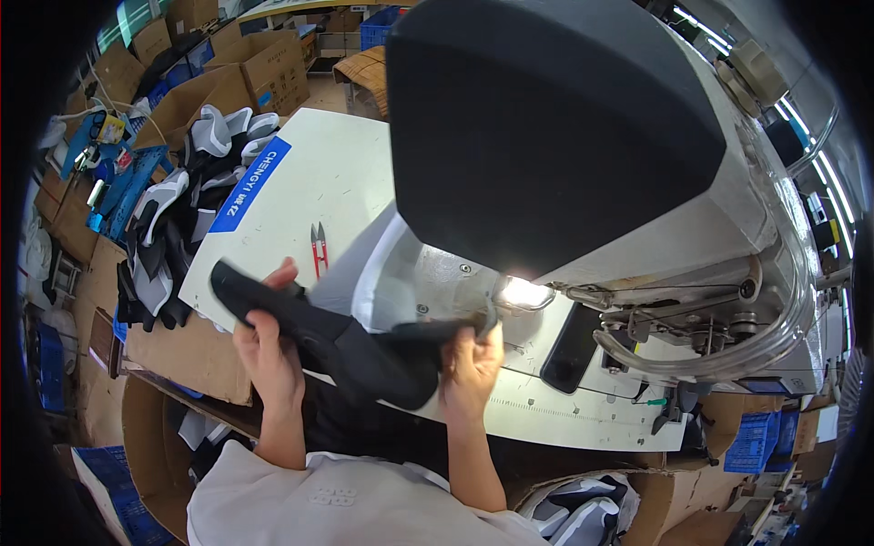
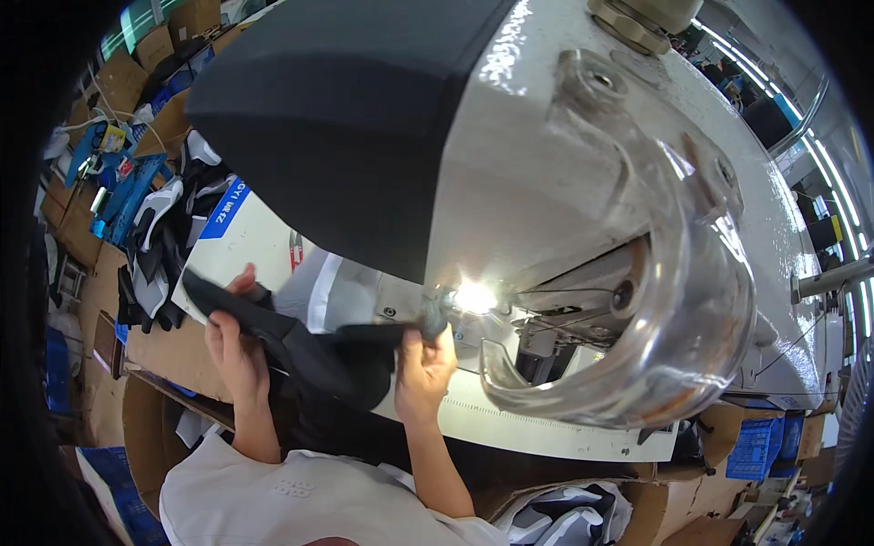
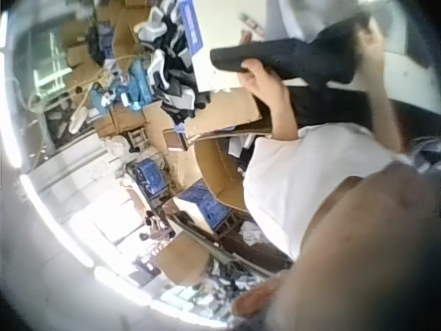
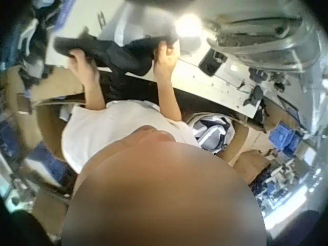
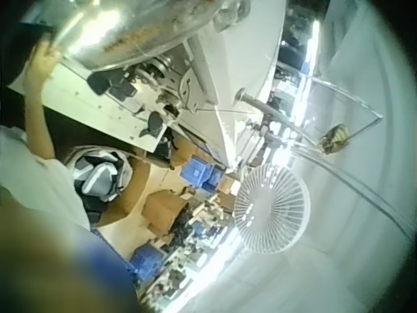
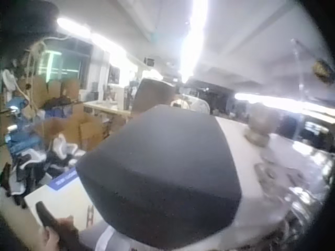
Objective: The person stitches shoe components together using a sewing machine and trims excess thread using snips.
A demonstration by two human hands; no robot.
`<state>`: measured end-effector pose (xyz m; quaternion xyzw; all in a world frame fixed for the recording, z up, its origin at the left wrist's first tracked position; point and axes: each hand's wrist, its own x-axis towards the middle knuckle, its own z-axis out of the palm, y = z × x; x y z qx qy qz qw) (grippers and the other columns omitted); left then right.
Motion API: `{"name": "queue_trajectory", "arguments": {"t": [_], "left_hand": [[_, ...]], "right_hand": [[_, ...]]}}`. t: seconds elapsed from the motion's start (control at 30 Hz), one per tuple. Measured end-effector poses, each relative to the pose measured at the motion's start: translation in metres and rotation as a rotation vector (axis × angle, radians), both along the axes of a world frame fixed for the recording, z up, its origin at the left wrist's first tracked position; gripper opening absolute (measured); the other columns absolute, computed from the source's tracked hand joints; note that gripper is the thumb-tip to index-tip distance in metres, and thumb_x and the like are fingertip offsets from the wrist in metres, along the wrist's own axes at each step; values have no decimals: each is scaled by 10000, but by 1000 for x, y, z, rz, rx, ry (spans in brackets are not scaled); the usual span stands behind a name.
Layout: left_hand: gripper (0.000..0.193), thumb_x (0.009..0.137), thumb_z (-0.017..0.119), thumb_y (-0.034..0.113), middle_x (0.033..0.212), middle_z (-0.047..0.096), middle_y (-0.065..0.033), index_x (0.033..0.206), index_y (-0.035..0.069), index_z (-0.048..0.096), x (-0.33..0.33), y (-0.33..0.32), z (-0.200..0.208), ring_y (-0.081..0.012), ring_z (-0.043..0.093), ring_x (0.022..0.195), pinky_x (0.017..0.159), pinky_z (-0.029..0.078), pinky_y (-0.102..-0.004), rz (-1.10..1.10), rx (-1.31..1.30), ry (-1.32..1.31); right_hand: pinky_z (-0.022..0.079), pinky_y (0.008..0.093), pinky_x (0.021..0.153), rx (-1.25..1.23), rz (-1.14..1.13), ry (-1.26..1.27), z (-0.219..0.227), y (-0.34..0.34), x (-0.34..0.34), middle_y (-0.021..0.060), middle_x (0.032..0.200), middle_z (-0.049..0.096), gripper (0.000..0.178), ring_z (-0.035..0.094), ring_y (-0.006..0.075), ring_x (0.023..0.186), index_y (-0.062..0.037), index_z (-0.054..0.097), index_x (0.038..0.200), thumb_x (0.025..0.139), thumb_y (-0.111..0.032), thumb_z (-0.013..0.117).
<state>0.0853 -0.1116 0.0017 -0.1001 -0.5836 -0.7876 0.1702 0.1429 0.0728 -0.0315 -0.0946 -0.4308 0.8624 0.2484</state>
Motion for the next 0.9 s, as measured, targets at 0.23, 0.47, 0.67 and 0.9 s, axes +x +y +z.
{"name": "queue_trajectory", "arguments": {"t": [0.23,0.47,0.67,0.9], "left_hand": [[571,885,604,528,743,636,-67,881,-44,597,-10,50,-16,-115,584,640,565,454,-238,-525,-228,-54],[384,910,665,299,598,567,-147,887,-81,615,-13,88,38,-151,509,531,541,427,-302,-807,-704,-26],[339,947,615,291,670,612,-103,922,-47,614,-20,89,30,-138,544,602,585,455,-289,-658,-672,-65],[301,955,606,255,750,645,-64,978,-45,620,-24,90,34,-122,578,679,645,487,-277,-754,-571,-96]], "right_hand": [[445,172,666,1059,-421,-435,15,55,18,19,850,611,139,529,37,728,35,573,1059,956,-58,584],[489,195,709,595,-405,-220,7,58,27,119,973,649,328,621,108,793,46,454,1184,895,58,606],[484,187,659,820,-517,-249,16,59,20,110,905,671,199,625,84,770,43,550,1071,887,57,623],[432,167,568,624,-423,-155,30,51,24,67,785,646,200,571,52,663,43,581,1072,885,29,650]]}}
